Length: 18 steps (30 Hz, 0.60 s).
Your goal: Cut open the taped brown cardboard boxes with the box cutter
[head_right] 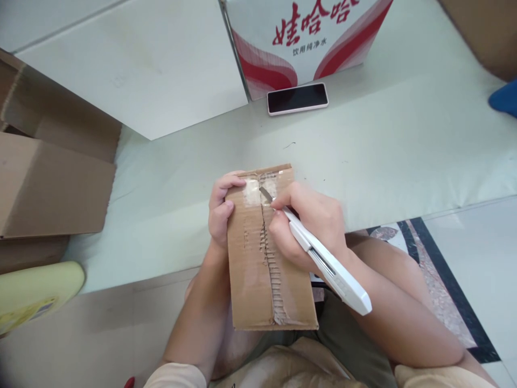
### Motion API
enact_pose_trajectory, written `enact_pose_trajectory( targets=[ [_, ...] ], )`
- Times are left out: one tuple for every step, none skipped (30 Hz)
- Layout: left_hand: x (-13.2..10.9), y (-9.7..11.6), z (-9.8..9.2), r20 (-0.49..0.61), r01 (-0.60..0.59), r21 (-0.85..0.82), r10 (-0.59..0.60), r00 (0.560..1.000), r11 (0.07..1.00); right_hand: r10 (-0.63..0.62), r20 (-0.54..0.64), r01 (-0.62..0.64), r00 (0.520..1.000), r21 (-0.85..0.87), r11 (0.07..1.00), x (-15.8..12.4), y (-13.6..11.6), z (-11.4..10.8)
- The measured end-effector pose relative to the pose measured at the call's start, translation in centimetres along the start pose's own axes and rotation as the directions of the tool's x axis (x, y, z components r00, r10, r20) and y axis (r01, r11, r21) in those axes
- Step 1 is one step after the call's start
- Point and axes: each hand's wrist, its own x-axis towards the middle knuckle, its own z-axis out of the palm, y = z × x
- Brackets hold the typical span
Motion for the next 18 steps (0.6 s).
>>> enact_pose_trajectory(
  targets=[
    [-0.01,0.01,0.01,0.000,0.000,-0.006,0.000,1.000,1.000,0.001,-0.001,-0.001,1.000,0.001,1.000,0.00,0.00,-0.01],
    [-0.01,0.02,0.02,0.002,0.002,-0.010,-0.002,1.000,1.000,0.002,-0.002,-0.002,1.000,0.000,1.000,0.00,-0.01,-0.02],
    [-0.01,0.04,0.03,0.004,0.005,-0.012,-0.005,1.000,1.000,0.004,-0.001,-0.004,1.000,-0.001,1.000,0.01,-0.01,-0.03],
    [-0.01,0.05,0.05,0.006,0.007,-0.011,-0.007,1.000,1.000,0.009,0.001,-0.009,1.000,-0.005,1.000,0.01,-0.01,-0.04],
    [-0.01,0.06,0.06,0.005,0.008,-0.009,-0.008,1.000,1.000,0.014,0.004,-0.014,1.000,-0.010,1.000,0.01,-0.01,-0.05],
    [-0.02,0.06,0.08,0.004,0.010,-0.006,-0.010,1.000,1.000,0.022,0.006,-0.022,1.000,-0.015,1.000,0.01,-0.01,-0.06],
    [-0.02,0.07,0.09,0.003,0.012,-0.002,-0.012,1.000,1.000,0.034,0.011,-0.033,0.999,-0.020,0.999,0.00,0.00,-0.06],
    [-0.03,0.07,0.10,0.000,0.016,0.001,-0.016,1.000,1.000,0.046,0.015,-0.046,0.999,-0.025,0.999,-0.01,0.00,-0.06],
    [-0.04,0.06,0.11,-0.003,0.018,0.002,-0.018,1.000,1.000,0.056,0.017,-0.056,0.998,-0.029,0.998,-0.01,0.01,-0.05],
    [-0.06,0.06,0.12,-0.006,0.019,0.001,-0.019,1.000,1.000,0.062,0.017,-0.062,0.998,-0.031,0.998,-0.02,0.01,-0.05],
    [-0.07,0.06,0.12,-0.007,0.021,0.002,-0.021,1.000,1.000,0.059,0.016,-0.059,0.998,-0.027,0.998,-0.02,0.01,-0.04],
    [-0.08,0.06,0.11,-0.008,0.021,0.004,-0.021,1.000,1.000,0.053,0.013,-0.052,0.999,-0.020,0.998,-0.03,0.00,-0.04],
    [-0.09,0.06,0.11,-0.007,0.021,0.007,-0.021,1.000,1.000,0.046,0.010,-0.045,0.999,-0.013,0.999,-0.03,0.00,-0.03],
    [-0.08,0.07,0.10,-0.005,0.019,0.011,-0.019,1.000,1.000,0.039,0.008,-0.039,0.999,-0.006,0.999,-0.03,0.00,-0.03],
    [-0.07,0.08,0.09,-0.003,0.016,0.014,-0.016,1.000,1.000,0.037,0.008,-0.037,0.999,-0.001,0.999,-0.04,0.00,-0.02],
    [-0.06,0.09,0.09,-0.004,0.014,0.015,-0.014,1.000,1.000,0.037,0.007,-0.037,0.999,0.002,0.999,-0.04,0.01,-0.02],
    [-0.04,0.10,0.08,-0.004,0.010,0.014,-0.010,1.000,1.000,0.038,0.008,-0.038,0.999,0.004,0.999,-0.05,0.02,-0.01],
    [-0.03,0.11,0.08,-0.003,0.007,0.009,-0.006,1.000,1.000,0.037,0.008,-0.037,0.999,0.005,0.999,-0.05,0.04,-0.01]
  ],
)
